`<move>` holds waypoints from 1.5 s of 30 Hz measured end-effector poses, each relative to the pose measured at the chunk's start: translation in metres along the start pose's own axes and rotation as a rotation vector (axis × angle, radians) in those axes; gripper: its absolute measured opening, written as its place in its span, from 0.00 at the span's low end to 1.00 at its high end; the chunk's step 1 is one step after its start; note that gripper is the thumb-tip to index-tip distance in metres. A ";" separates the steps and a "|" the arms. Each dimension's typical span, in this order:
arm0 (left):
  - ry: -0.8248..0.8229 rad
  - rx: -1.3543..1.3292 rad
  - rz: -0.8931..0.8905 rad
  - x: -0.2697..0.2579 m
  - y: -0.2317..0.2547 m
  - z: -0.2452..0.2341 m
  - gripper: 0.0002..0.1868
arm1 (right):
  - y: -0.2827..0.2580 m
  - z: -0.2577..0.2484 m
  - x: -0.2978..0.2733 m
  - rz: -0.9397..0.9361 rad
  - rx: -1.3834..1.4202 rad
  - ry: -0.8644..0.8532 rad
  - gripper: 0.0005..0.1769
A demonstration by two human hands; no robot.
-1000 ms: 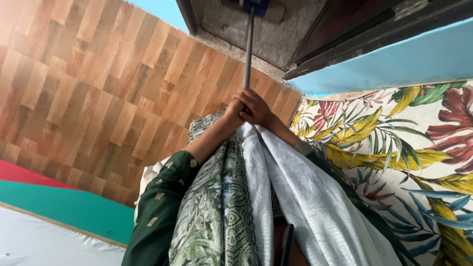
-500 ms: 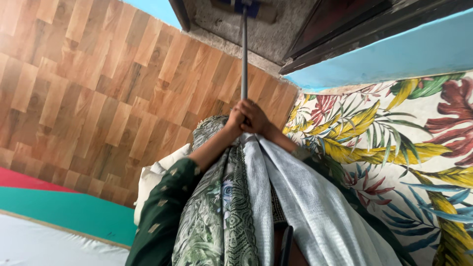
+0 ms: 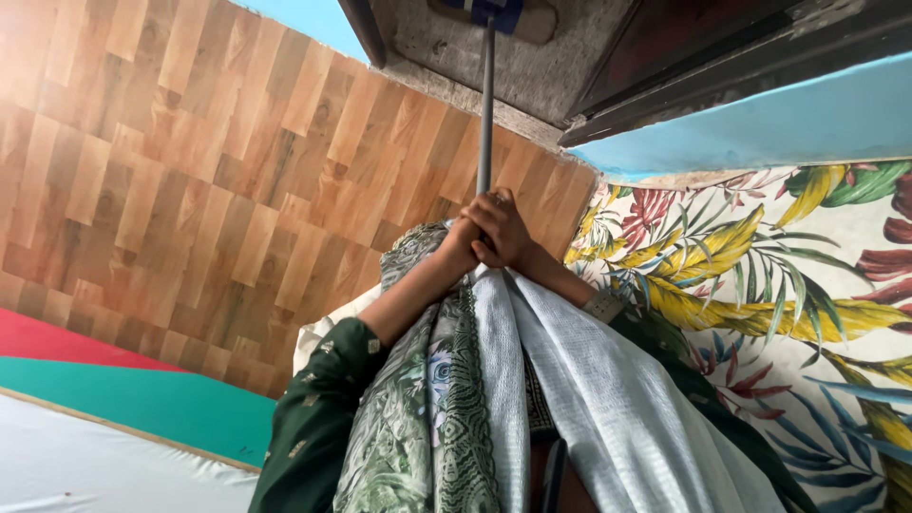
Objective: The person is mopping the floor with a mop, moving between a tiled bathroom and an adjacent room with wood-patterned flooring.
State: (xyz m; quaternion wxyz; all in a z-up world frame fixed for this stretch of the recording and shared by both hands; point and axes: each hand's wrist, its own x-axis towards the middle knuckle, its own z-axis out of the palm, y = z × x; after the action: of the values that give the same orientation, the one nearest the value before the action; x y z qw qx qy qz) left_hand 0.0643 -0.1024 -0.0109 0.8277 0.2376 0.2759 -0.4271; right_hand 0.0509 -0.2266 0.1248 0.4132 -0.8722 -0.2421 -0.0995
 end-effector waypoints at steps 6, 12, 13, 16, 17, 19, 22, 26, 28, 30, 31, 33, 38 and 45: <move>-0.023 0.059 -0.065 0.035 0.019 -0.020 0.19 | 0.032 0.024 0.015 -0.079 -0.041 0.080 0.36; 0.000 0.151 -0.145 0.052 0.048 -0.040 0.18 | 0.056 0.050 0.028 -0.015 -0.092 -0.106 0.34; 0.000 0.150 -0.140 0.052 0.045 -0.041 0.16 | 0.054 0.050 0.028 -0.004 -0.077 -0.120 0.34; 0.001 0.144 -0.134 0.050 0.031 -0.039 0.13 | 0.040 0.040 0.023 0.024 -0.071 -0.123 0.33; -0.004 0.067 -0.114 0.050 0.023 -0.037 0.14 | 0.034 0.033 0.021 0.033 -0.078 -0.118 0.32; -0.025 0.028 -0.124 0.047 0.007 -0.035 0.14 | 0.017 0.012 0.015 0.078 -0.057 -0.076 0.29; -0.077 0.026 -0.164 0.025 -0.022 -0.033 0.14 | -0.018 -0.014 0.004 0.101 -0.001 0.017 0.28; -0.122 0.032 -0.221 -0.011 -0.047 -0.031 0.13 | -0.048 -0.030 -0.009 -0.024 0.029 0.051 0.38; -0.127 0.036 -0.223 -0.018 -0.048 -0.028 0.13 | -0.046 -0.024 -0.012 -0.006 0.096 -0.046 0.42; -0.123 0.047 -0.216 -0.018 -0.047 -0.027 0.13 | -0.037 -0.018 -0.019 0.009 0.108 -0.108 0.44; -0.122 0.057 -0.211 -0.016 -0.046 -0.027 0.13 | -0.032 -0.015 -0.024 0.014 0.087 -0.124 0.45; -0.113 0.079 -0.192 -0.006 -0.041 -0.032 0.13 | -0.019 -0.002 -0.036 0.026 0.066 -0.141 0.45; -0.070 0.155 -0.160 0.040 0.009 -0.033 0.13 | 0.047 0.040 -0.016 0.078 0.028 -0.263 0.48; -0.107 0.117 -0.117 0.051 0.032 -0.025 0.13 | 0.032 0.014 0.039 0.000 -0.149 -0.182 0.43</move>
State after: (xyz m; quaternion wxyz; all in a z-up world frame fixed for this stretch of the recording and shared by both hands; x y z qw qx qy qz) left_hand 0.1089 -0.0992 -0.0579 0.7996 0.2456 0.2193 -0.5023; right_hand 0.1000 -0.2203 0.1090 0.3235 -0.9060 -0.2704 -0.0378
